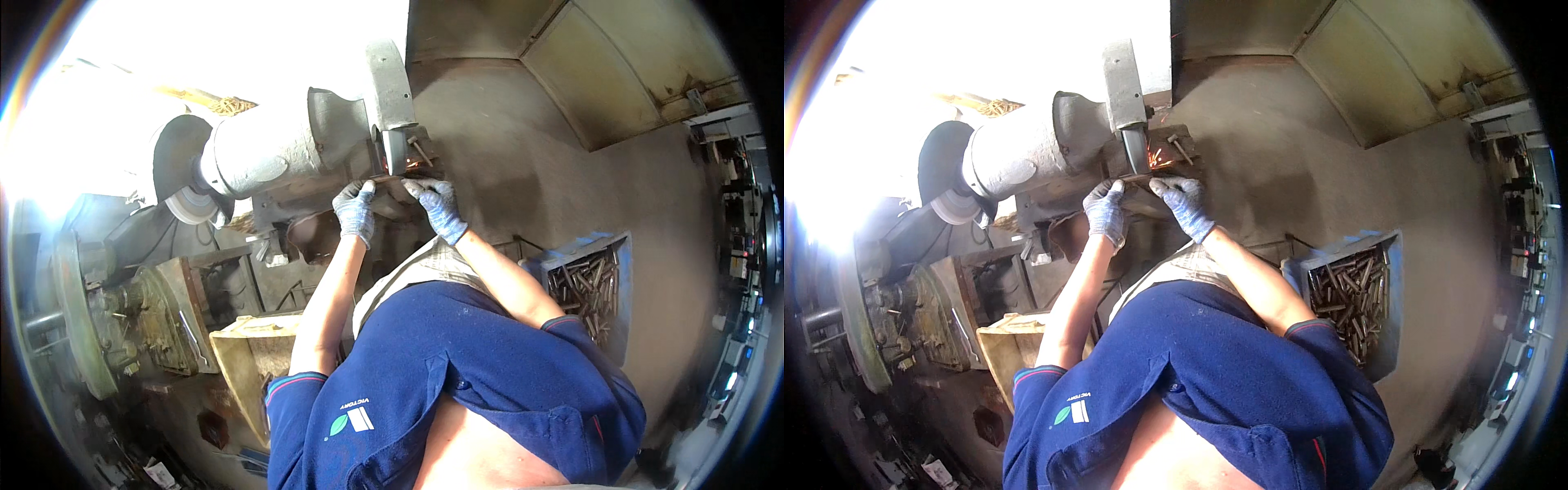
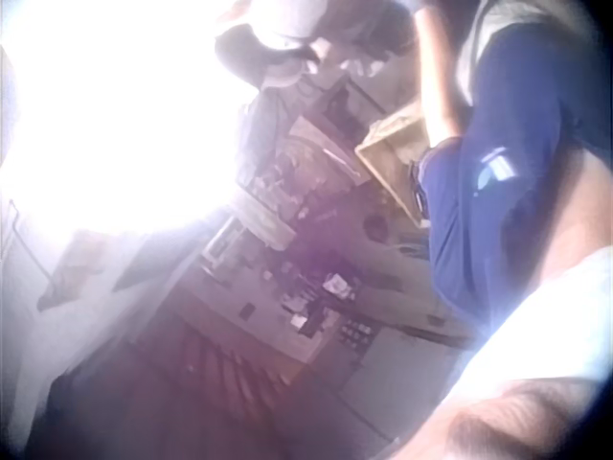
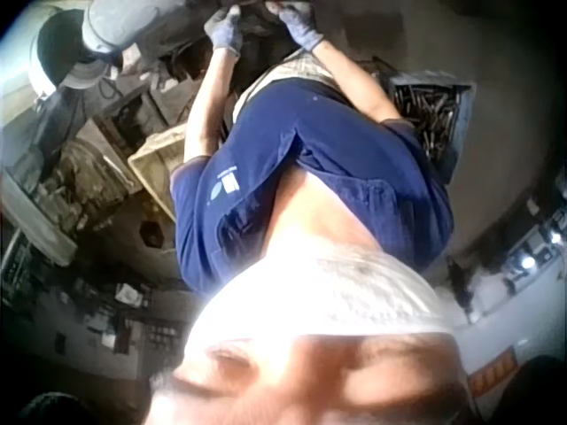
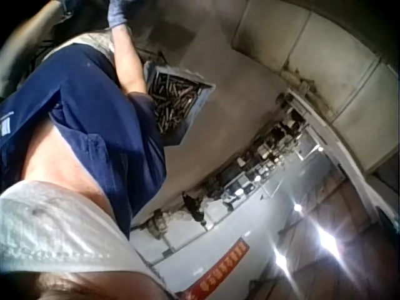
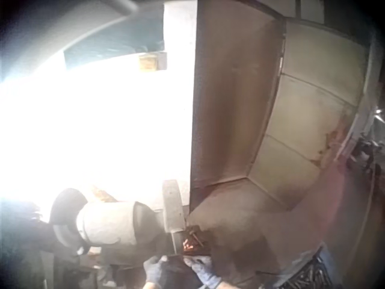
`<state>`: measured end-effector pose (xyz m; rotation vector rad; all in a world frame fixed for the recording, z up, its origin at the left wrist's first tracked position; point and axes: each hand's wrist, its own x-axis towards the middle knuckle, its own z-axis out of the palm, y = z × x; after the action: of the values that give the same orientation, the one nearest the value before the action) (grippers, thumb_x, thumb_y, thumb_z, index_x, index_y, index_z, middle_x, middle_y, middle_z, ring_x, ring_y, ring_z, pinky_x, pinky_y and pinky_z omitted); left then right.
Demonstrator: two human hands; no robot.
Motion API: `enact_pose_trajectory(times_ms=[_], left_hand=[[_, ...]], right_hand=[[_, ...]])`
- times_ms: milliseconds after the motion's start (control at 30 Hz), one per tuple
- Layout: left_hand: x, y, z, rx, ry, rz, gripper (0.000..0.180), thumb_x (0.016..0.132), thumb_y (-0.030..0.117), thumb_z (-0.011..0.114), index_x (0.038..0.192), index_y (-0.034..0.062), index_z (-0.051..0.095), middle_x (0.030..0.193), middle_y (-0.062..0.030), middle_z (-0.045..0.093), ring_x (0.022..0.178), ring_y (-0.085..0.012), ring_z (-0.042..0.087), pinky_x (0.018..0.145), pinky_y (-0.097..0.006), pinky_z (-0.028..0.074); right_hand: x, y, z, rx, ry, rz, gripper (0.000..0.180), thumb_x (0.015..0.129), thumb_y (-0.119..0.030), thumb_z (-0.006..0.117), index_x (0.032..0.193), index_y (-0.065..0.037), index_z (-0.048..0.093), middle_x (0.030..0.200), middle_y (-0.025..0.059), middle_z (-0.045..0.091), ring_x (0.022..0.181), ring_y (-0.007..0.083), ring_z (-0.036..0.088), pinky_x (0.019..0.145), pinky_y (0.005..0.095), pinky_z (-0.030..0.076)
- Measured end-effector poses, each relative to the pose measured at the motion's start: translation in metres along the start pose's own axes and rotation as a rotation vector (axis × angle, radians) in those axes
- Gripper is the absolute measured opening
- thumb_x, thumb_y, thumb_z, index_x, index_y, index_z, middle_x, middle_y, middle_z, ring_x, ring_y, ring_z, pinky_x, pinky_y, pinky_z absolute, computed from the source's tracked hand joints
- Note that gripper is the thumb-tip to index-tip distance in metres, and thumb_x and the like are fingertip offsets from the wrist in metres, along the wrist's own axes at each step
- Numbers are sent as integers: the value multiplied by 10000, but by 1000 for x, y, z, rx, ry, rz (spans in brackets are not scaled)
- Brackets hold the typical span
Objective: The person holds a metal tube with gloved hands against a bench grinder to smooth the edges, then places the finished piece into a wooden bin before repeating the process with another tube.
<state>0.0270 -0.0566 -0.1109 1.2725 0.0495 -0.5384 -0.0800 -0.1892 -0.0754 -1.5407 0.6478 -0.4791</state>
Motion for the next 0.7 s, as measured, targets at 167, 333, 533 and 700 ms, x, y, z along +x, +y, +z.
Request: enact_pose_trajectory(times_ms=[167, 333, 533, 700], left_hand=[[-13, 25, -2, -78, 60, -29, 52, 817, 20, 639, 860, 0, 659, 777, -43, 660, 655, -106, 592, 635, -235, 480], [-38, 59, -4, -29, -42, 46, 83, 833, 57, 643, 901, 9, 655, 743, -8, 640, 617, -71, 551, 566, -207, 449], [-83, 86, -12, 216, -248, 71, 187, 826, 79, 665, 981, -25, 669, 861, -59, 686, 737, -77, 606, 687, -208, 476], [-95, 84, -13, 139, -309, 111, 196, 829, 107, 677, 959, -34, 633, 629, -37, 595, 460, -75, 502, 412, -204, 389]], right_hand=[[-6, -8, 16, 154, -79, 60, 256, 792, -199, 713, 957, -3, 689, 877, 57, 687, 845, 115, 606, 781, 260, 477], [-13, -4, 11, 161, -184, -159, 345, 775, -197, 724, 1030, 24, 653, 1035, 111, 653, 980, 171, 599, 853, 296, 479], [-55, -45, -32, -242, -196, -643, 462, 720, -290, 774, 1046, 13, 651, 1157, 187, 592, 1114, 301, 558, 949, 372, 437], [-73, -60, -40, -244, -191, -656, 497, 727, -314, 768, 1052, 39, 641, 1158, 193, 593, 1116, 297, 558, 959, 377, 427]])
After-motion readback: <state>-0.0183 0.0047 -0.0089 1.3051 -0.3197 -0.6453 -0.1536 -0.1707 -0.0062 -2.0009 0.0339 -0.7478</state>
